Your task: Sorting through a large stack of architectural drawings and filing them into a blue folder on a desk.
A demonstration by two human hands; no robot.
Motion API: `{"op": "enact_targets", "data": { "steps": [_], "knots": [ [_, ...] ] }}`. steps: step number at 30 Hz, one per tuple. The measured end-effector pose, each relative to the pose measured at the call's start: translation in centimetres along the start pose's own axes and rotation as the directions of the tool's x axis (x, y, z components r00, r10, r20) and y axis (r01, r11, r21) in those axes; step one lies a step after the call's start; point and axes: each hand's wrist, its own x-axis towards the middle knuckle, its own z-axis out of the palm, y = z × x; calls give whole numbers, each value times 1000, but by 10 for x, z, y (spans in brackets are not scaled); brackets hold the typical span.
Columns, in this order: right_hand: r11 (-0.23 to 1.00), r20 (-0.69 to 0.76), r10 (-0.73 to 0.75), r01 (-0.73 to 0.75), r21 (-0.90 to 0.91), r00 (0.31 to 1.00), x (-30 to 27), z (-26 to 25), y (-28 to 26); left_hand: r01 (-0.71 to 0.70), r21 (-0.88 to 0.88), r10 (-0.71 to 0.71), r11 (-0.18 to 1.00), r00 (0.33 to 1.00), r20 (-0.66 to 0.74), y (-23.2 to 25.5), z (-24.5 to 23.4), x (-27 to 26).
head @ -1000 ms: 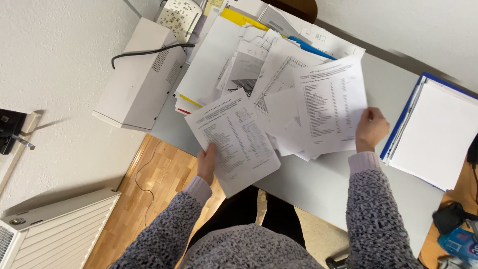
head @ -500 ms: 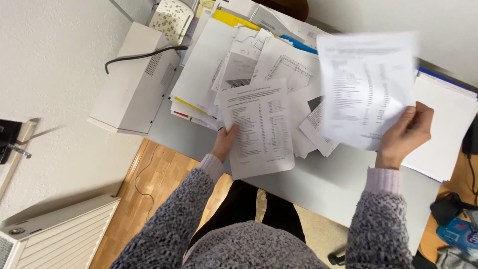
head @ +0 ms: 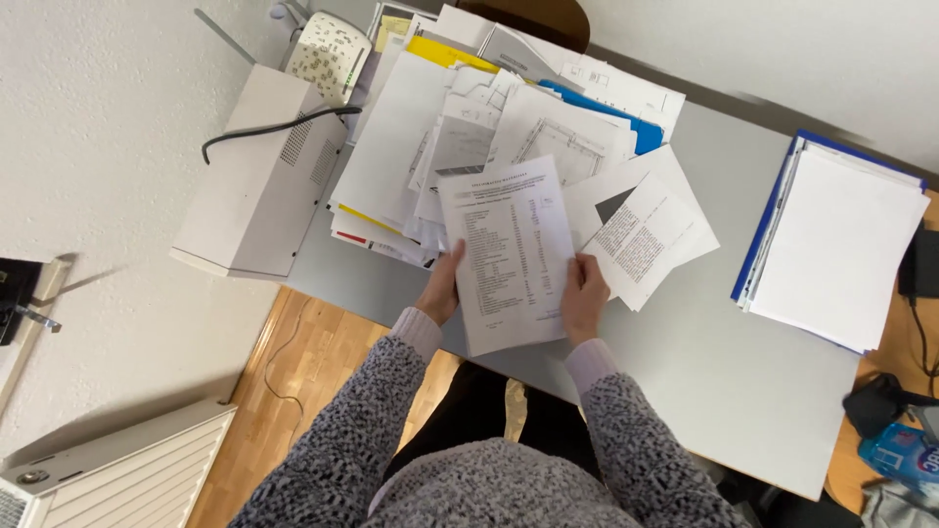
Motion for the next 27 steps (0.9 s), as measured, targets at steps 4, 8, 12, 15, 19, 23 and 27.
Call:
{"op": "enact_targets", "data": {
  "steps": [4,8,12,15,19,23,27],
  "knots": [
    [963,-10,-111,105,-248,994,4,5,8,-99,196,108,976,993,-39,-19,-9,20],
    [879,-89,-270,207,-430,959,12,-26,25,-180,337,226,924,969,-103,-22,2,17],
    [604,154,-187,237,-761,970,31,-61,66,-236,640,358,732,931,-66,-8,12,0],
    [427,333,-168,373,-824,928,43,-74,84,-253,682,353,686,935,-8,12,28,-15],
    [172,465,-218,503,-847,858,58,-80,113,-110,549,159,829,986,-43,-2,13,13],
    [381,300,-228,368,-848,926,42,-84,44,-28,411,62,911,996,-71,-8,8,37],
    [844,33,-437,422,-332,899,10,-51,20,67,308,-41,949,995,-88,2,21,23]
  ]
}}
